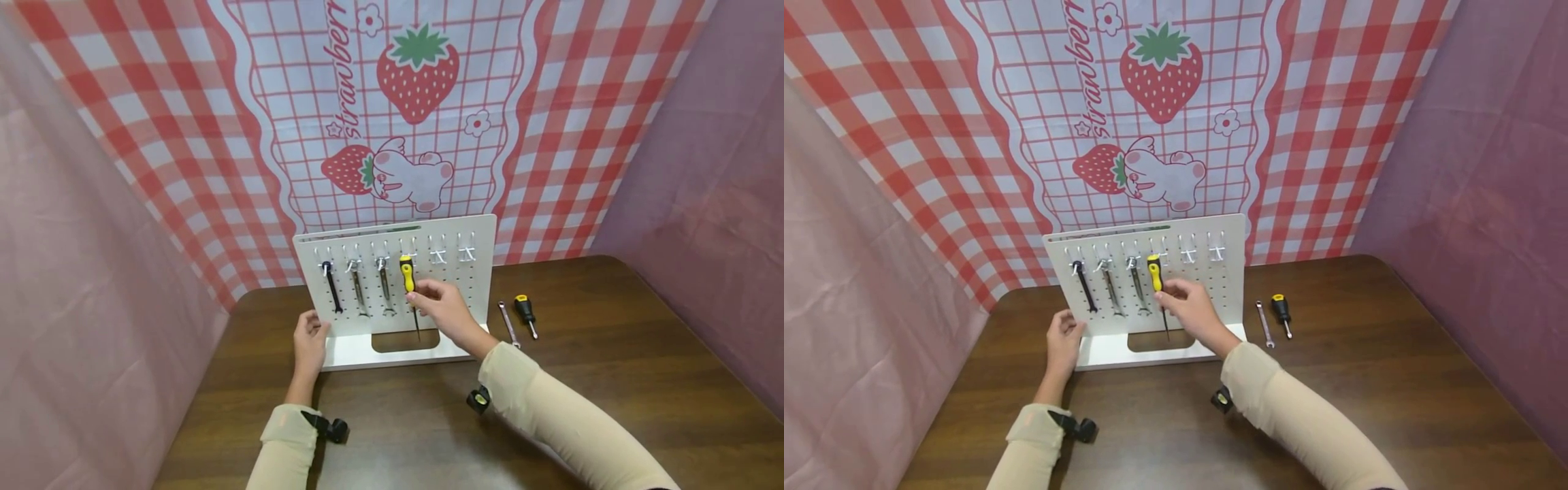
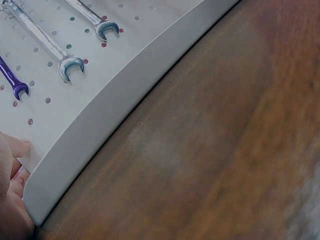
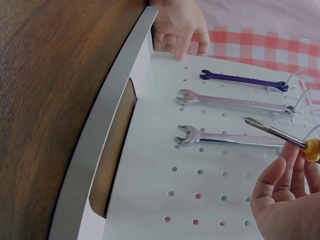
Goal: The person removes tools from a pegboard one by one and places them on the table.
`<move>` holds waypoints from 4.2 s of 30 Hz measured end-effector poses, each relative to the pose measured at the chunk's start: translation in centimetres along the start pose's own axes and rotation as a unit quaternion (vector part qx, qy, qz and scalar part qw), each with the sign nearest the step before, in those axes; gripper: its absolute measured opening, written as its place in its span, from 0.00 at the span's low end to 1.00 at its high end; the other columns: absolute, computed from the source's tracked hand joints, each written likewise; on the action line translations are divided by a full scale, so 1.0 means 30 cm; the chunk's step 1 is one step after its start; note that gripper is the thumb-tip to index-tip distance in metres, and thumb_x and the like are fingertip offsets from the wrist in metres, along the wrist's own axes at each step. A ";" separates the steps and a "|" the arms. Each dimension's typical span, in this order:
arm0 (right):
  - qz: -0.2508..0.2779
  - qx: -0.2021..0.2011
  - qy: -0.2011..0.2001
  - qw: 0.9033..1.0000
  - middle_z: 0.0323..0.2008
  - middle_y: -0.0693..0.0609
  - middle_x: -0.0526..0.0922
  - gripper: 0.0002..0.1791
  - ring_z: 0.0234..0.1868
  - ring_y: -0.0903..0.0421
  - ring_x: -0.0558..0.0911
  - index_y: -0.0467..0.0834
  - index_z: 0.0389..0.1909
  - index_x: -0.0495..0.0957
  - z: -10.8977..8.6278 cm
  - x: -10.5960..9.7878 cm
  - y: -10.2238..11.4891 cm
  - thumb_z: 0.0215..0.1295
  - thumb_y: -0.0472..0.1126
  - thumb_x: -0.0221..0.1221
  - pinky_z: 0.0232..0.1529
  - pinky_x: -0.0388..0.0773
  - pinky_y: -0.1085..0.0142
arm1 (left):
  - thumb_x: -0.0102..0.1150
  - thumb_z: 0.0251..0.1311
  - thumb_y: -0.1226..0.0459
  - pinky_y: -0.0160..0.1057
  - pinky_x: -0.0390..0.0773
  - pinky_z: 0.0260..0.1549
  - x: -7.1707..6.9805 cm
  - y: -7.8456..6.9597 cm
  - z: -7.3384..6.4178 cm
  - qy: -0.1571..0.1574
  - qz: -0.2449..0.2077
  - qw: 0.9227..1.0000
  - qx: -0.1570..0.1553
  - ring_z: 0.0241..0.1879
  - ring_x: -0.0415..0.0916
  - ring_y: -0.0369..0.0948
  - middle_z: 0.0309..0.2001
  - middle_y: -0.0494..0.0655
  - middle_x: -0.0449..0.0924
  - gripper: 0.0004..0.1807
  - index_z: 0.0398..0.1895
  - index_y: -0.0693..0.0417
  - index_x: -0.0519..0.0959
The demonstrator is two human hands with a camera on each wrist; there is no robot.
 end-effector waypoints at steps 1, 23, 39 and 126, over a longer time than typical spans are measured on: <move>0.000 -0.001 0.002 1.000 0.40 0.43 0.85 0.17 0.40 0.52 0.81 0.30 0.49 0.80 -0.003 0.003 0.002 0.70 0.40 0.63 0.41 0.82 0.61 | 0.57 0.67 0.77 0.27 0.76 0.40 0.000 0.020 0.008 -0.002 -0.001 1.000 -0.003 0.44 0.76 0.51 0.42 0.65 0.77 0.16 0.56 0.73 0.71; 0.005 0.009 -0.016 1.000 0.45 0.38 0.81 0.19 0.42 0.56 0.83 0.25 0.52 0.76 -0.073 -0.130 0.027 0.73 0.39 0.60 0.42 0.85 0.62 | 0.58 0.67 0.75 0.31 0.78 0.43 -0.001 0.049 0.021 -0.008 0.001 1.000 0.005 0.43 0.76 0.48 0.42 0.62 0.78 0.16 0.56 0.69 0.72; -0.053 0.032 -0.056 0.997 0.43 0.31 0.81 0.19 0.37 0.55 0.83 0.24 0.53 0.76 -0.148 -0.396 -0.025 0.73 0.38 0.59 0.40 0.84 0.64 | 0.58 0.67 0.76 0.31 0.78 0.42 0.002 0.055 0.020 -0.008 0.001 1.000 0.003 0.43 0.76 0.49 0.42 0.62 0.78 0.16 0.56 0.68 0.72; -0.297 -0.138 -0.295 0.898 0.33 0.42 0.81 0.10 0.32 0.55 0.75 0.34 0.31 0.82 -0.128 -0.716 -0.148 0.65 0.26 0.52 0.34 0.67 0.72 | 0.58 0.67 0.76 0.28 0.77 0.40 0.004 0.040 0.010 -0.009 0.003 1.000 0.009 0.41 0.76 0.46 0.42 0.63 0.79 0.15 0.55 0.69 0.72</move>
Point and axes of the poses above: each hand's wrist, its own z-axis towards the middle knuckle, its own x-axis out of the palm, y = z × x, the point moved 9 cm from there along z, towards the middle knuckle
